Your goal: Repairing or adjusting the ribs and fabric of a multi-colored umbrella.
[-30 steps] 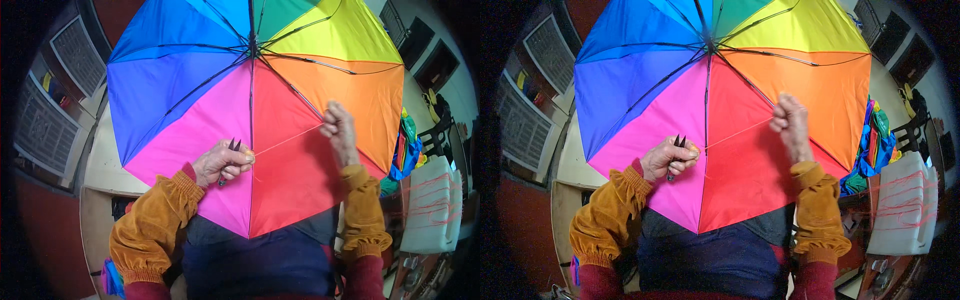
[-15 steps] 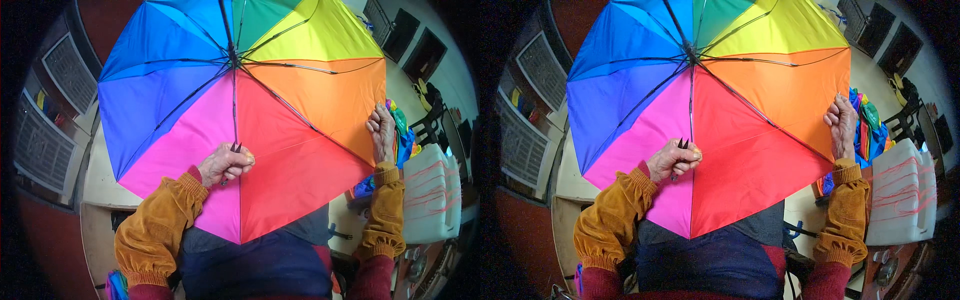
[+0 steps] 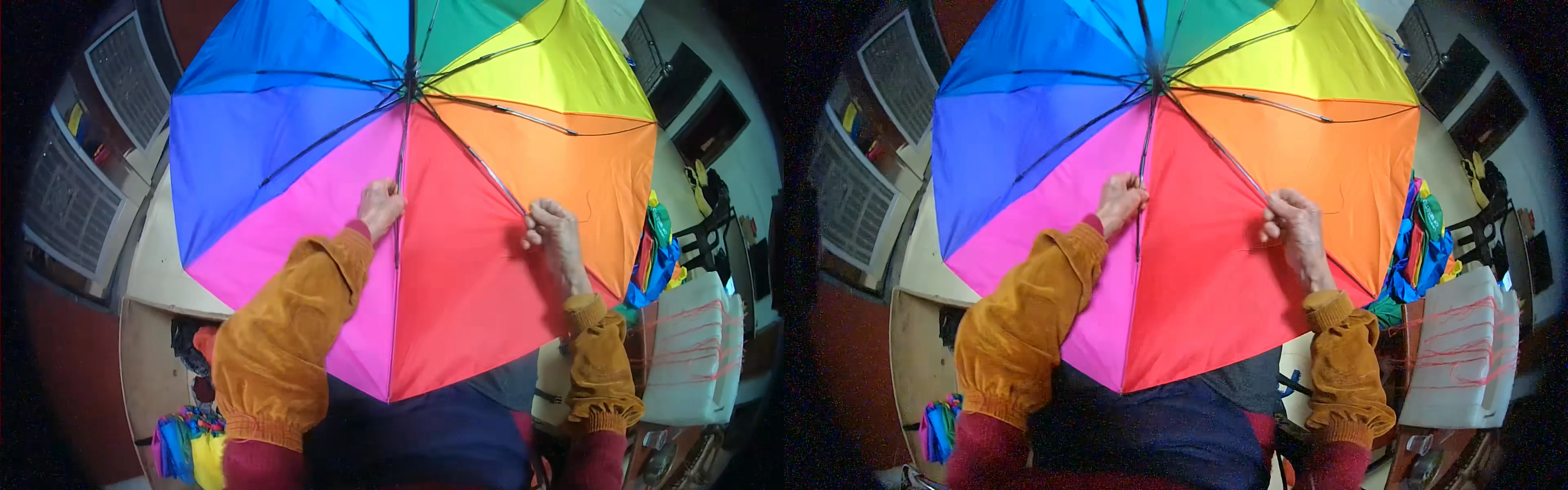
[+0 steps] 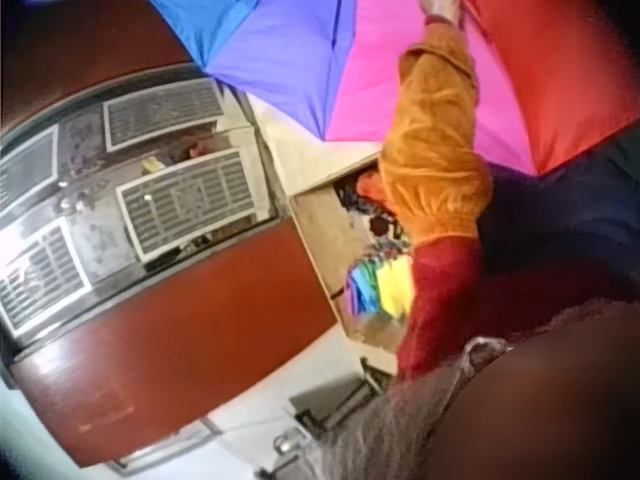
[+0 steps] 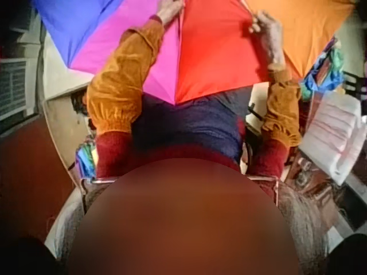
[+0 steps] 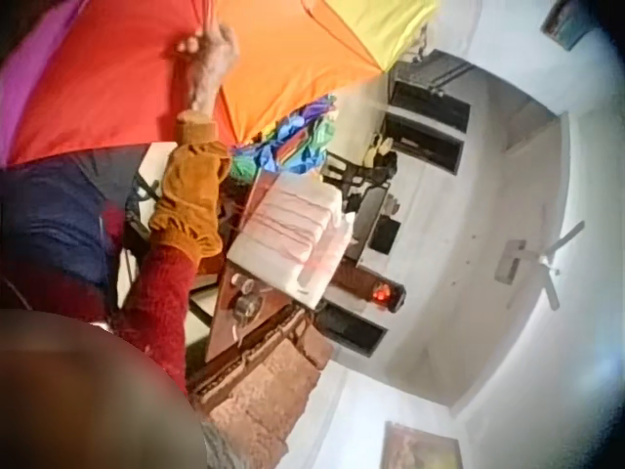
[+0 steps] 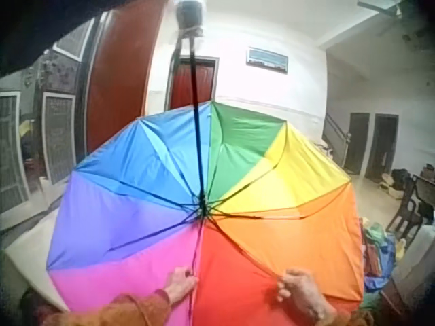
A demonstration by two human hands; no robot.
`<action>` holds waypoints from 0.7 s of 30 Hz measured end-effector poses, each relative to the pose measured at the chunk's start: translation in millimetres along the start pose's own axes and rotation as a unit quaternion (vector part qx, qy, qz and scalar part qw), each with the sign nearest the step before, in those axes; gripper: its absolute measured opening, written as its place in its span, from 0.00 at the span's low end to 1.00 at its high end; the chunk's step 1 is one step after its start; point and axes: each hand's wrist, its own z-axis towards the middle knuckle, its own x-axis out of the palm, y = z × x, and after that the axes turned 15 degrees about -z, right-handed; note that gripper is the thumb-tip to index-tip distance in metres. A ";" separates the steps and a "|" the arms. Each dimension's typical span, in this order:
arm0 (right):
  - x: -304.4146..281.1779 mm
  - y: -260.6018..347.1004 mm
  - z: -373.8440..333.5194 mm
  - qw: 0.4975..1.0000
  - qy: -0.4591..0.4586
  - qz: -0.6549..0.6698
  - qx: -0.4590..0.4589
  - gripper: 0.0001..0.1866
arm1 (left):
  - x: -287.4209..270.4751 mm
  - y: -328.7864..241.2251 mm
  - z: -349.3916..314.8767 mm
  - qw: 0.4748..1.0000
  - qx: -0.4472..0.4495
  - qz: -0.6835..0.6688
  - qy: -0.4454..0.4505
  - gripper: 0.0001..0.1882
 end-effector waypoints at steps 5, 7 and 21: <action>8.7 5.3 1.4 0.995 0.054 -0.066 -0.049 0.07 | -4.2 -66.8 -14.5 0.995 -0.072 -0.054 -0.045 0.05; 15.8 -2.8 -1.9 0.982 0.081 -0.167 -0.038 0.07 | 2.7 -59.4 -30.5 0.992 -0.094 -0.064 -0.058 0.05; -2.0 5.6 -9.8 0.762 0.301 -0.512 -0.258 0.08 | -17.8 -36.7 -32.8 0.949 -0.138 -0.276 -0.059 0.07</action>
